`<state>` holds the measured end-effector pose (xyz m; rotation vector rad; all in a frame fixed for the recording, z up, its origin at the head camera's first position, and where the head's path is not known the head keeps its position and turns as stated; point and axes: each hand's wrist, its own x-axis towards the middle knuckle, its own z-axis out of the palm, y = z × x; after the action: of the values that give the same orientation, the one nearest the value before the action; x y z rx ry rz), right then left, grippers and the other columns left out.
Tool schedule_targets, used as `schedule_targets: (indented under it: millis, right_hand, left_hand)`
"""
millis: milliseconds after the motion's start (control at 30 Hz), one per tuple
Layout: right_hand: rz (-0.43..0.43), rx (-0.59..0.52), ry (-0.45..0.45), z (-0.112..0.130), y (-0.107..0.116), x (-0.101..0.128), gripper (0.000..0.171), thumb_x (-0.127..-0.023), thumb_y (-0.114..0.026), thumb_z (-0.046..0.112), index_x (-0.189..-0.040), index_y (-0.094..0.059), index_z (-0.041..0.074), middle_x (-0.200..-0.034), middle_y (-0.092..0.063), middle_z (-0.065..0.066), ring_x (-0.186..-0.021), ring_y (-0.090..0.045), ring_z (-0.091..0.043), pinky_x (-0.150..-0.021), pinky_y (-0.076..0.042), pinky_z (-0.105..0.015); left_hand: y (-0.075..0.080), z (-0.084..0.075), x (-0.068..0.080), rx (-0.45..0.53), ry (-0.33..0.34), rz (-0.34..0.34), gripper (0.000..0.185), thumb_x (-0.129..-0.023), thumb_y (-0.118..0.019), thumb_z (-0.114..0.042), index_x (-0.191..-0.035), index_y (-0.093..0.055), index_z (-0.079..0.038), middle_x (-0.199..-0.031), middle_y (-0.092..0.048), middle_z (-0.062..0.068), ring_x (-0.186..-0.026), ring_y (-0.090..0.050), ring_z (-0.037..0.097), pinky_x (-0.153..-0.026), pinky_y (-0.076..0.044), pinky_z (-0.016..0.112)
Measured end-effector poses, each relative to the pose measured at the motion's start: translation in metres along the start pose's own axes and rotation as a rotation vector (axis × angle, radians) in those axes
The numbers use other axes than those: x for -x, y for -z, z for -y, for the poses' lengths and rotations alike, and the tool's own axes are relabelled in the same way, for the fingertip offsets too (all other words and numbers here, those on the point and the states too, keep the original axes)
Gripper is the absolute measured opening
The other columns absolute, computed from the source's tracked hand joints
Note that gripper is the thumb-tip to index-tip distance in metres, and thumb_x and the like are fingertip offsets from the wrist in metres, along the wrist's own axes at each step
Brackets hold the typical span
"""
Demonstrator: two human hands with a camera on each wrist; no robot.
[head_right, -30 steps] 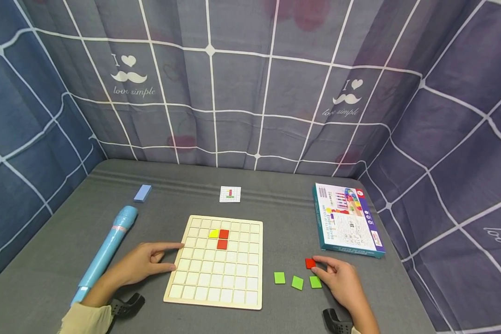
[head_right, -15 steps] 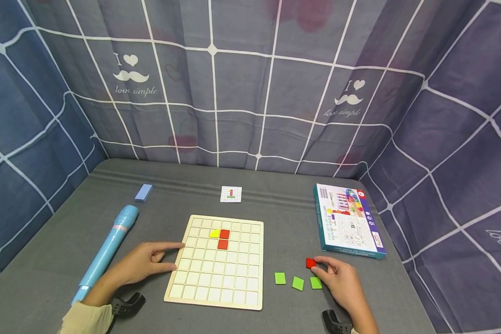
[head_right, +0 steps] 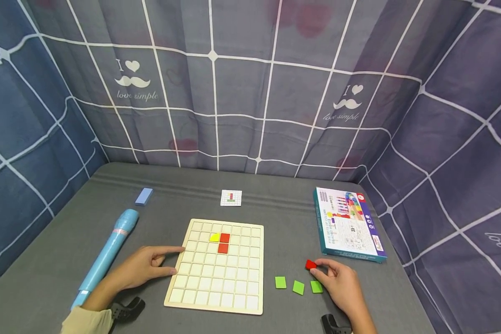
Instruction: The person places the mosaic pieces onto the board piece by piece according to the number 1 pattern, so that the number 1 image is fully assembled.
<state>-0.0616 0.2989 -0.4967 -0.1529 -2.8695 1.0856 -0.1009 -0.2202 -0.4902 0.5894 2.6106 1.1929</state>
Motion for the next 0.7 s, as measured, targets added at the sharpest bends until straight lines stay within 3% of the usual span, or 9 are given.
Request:
schedule_targets:
  millis: [233, 700]
  right_hand:
    - [-0.016, 0.008, -0.004, 0.006, -0.001, 0.002, 0.031, -0.086, -0.084, 0.038, -0.106, -0.079, 0.015, -0.061, -0.036, 0.007, -0.050, -0.028, -0.006, -0.047, -0.025, -0.023]
    - [-0.012, 0.007, 0.091, 0.024, -0.011, 0.002, 0.025, -0.083, -0.086, 0.034, -0.103, -0.078, 0.021, -0.058, -0.034, 0.009, -0.048, -0.025, -0.004, -0.045, -0.025, -0.022]
  left_hand:
    - [-0.002, 0.001, 0.002, 0.035, -0.026, -0.001, 0.054, -0.087, -0.083, -0.035, -0.136, -0.068, -0.019, -0.059, -0.031, -0.014, -0.050, -0.025, 0.000, -0.050, -0.028, 0.020]
    - [0.000, 0.000, 0.001, 0.030, -0.023, 0.005, 0.055, -0.087, -0.083, -0.036, -0.137, -0.067, -0.018, -0.058, -0.030, -0.014, -0.051, -0.024, 0.000, -0.050, -0.028, 0.020]
